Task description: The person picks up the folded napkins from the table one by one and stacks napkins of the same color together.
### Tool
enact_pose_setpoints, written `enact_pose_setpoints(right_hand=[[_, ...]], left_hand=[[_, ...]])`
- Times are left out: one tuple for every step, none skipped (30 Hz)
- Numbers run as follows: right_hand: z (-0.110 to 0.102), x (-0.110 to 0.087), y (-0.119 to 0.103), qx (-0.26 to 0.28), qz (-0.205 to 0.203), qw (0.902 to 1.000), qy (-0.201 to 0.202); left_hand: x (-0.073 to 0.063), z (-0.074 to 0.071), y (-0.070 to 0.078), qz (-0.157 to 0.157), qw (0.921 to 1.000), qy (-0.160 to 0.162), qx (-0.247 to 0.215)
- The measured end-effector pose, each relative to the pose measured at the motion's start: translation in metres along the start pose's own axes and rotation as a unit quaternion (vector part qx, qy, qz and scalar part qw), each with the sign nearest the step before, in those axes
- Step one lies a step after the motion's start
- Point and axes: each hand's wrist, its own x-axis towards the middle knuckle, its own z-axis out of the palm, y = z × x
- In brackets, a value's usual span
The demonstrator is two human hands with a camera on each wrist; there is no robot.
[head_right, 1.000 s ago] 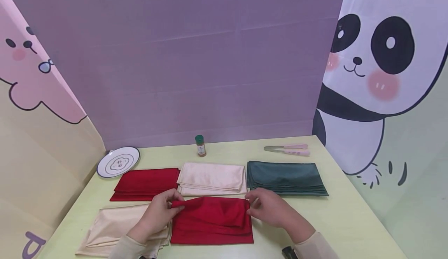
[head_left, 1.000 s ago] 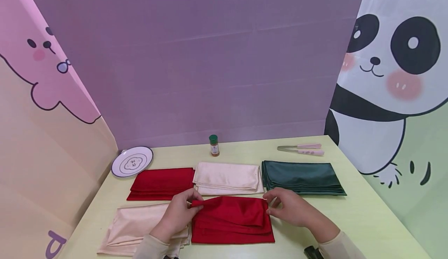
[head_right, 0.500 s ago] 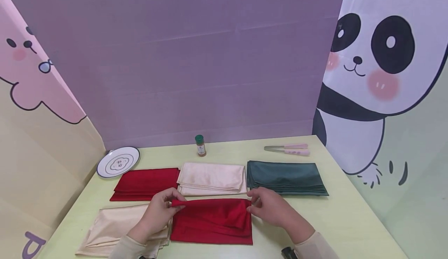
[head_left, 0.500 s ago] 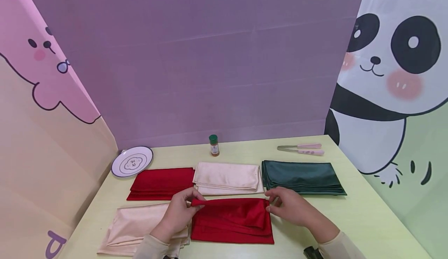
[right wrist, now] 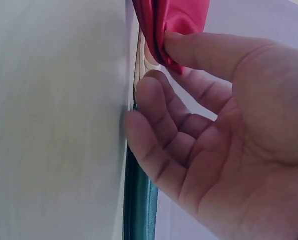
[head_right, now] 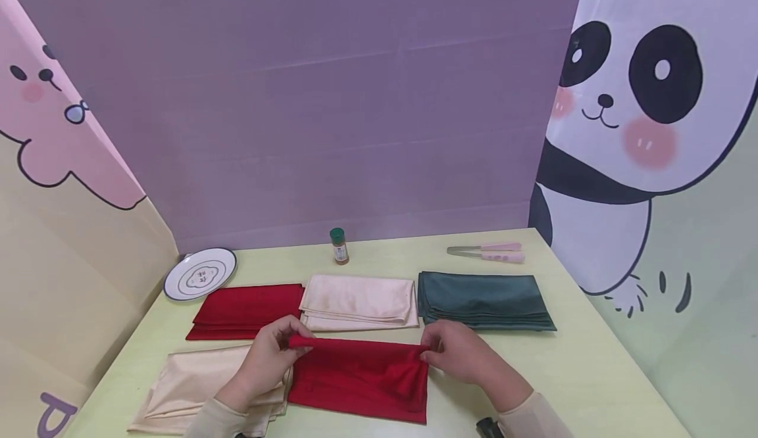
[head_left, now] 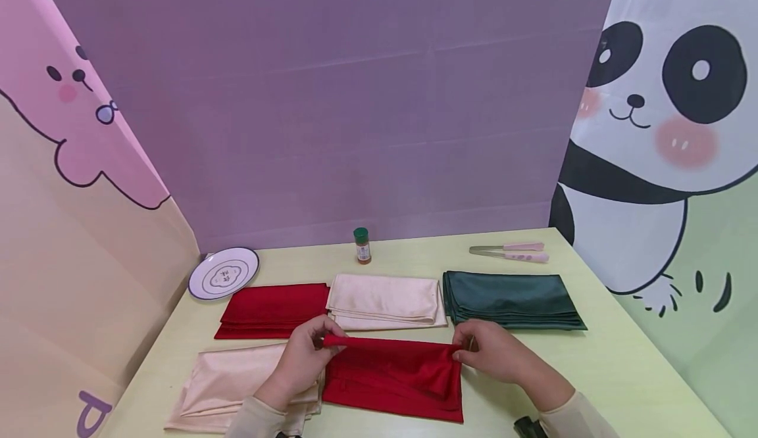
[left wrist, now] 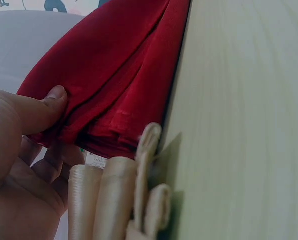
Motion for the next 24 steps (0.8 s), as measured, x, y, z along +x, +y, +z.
enact_pose_setpoints(right_hand=[[-0.0005,0.0,-0.0002,0.001,-0.004,1.0,0.0],[-0.001,0.0001,-0.0002,0.001,-0.008,1.0,0.002],[-0.0015,0.0001,-0.0004,0.003,-0.01,0.9999,0.004],[-0.0021,-0.0001,-0.0006,0.005,-0.011,0.9999,0.006],[-0.0027,-0.0003,-0.0007,0.006,-0.013,0.9999,0.009],[-0.0032,-0.0006,-0.0007,0.008,-0.012,0.9998,0.013],[-0.0035,-0.0007,-0.0011,0.012,-0.01,0.9997,0.017],[-0.0036,-0.0009,-0.0013,0.017,-0.008,0.9996,0.023],[-0.0038,-0.0011,-0.0017,0.024,-0.007,0.9993,0.029],[-0.004,-0.0012,-0.0019,0.031,-0.007,0.9989,0.033],[-0.0043,-0.0013,-0.0025,0.04,-0.007,0.9985,0.038],[-0.0046,-0.0012,-0.0031,0.047,-0.005,0.9979,0.044],[-0.0049,-0.0011,-0.0034,0.056,-0.005,0.9973,0.047],[-0.005,-0.001,-0.003,0.068,-0.005,0.9965,0.049],[-0.0053,-0.0008,-0.0029,0.08,-0.005,0.9956,0.049],[-0.0054,-0.0006,-0.0023,0.093,-0.006,0.9944,0.049],[-0.0054,-0.0002,-0.0015,0.106,-0.006,0.9931,0.05],[-0.0051,0.0,-0.0007,0.119,-0.005,0.9916,0.051],[-0.0048,0.0003,0.0002,0.136,-0.005,0.9893,0.051],[-0.0044,0.0007,0.0009,0.152,-0.002,0.9869,0.053],[-0.0042,0.001,0.0013,0.164,0.001,0.985,0.055],[-0.004,0.0013,0.0017,0.175,0.006,0.9829,0.057],[-0.0038,0.0015,0.0018,0.185,0.014,0.9808,0.06],[-0.0038,0.0016,0.0017,0.195,0.021,0.9786,0.063]], left_hand=[[0.0002,-0.0001,-0.0006,0.001,1.0,0.0,-0.002],[0.0004,-0.0002,-0.0011,0.004,1.0,0.001,-0.003],[0.0005,-0.0004,-0.0016,0.005,1.0,0.001,-0.004],[0.0005,-0.0007,-0.0017,0.006,1.0,0.002,-0.006],[0.0006,-0.0009,-0.0018,0.005,1.0,0.003,-0.008],[0.0005,-0.0011,-0.0013,-0.001,0.9999,0.003,-0.01],[0.0004,-0.0013,-0.0005,-0.008,0.9999,0.003,-0.014],[0.0002,-0.0013,0.0004,-0.013,0.9998,0.003,-0.017],[0.0001,-0.0015,0.0009,-0.019,0.9996,0.003,-0.019],[-0.0001,-0.0015,0.0013,-0.024,0.9995,0.002,-0.022],[-0.0001,-0.0015,0.0015,-0.029,0.9992,0.001,-0.026],[-0.0001,-0.0016,0.0015,-0.032,0.9991,0.001,-0.029],[-0.0002,-0.0016,0.0013,-0.033,0.999,0.0,-0.031],[-0.0001,-0.0016,0.0009,-0.033,0.999,0.0,-0.031],[0.0001,-0.0016,-0.0001,-0.034,0.9989,0.0,-0.032],[0.0001,-0.0015,-0.0006,-0.033,0.9989,0.001,-0.034],[0.0002,-0.0014,-0.0009,-0.033,0.9988,0.002,-0.036],[0.0002,-0.0012,-0.0013,-0.032,0.9987,0.004,-0.039],[0.0002,-0.001,-0.0016,-0.031,0.9986,0.006,-0.042],[0.0003,-0.0007,-0.0019,-0.03,0.9985,0.006,-0.045],[0.0003,-0.0005,-0.0025,-0.029,0.9984,0.007,-0.047],[0.0003,-0.0004,-0.0028,-0.028,0.9985,0.009,-0.047],[0.0003,-0.0002,-0.0031,-0.028,0.9984,0.01,-0.047],[0.0002,-0.0003,-0.0035,-0.028,0.9984,0.012,-0.047]])
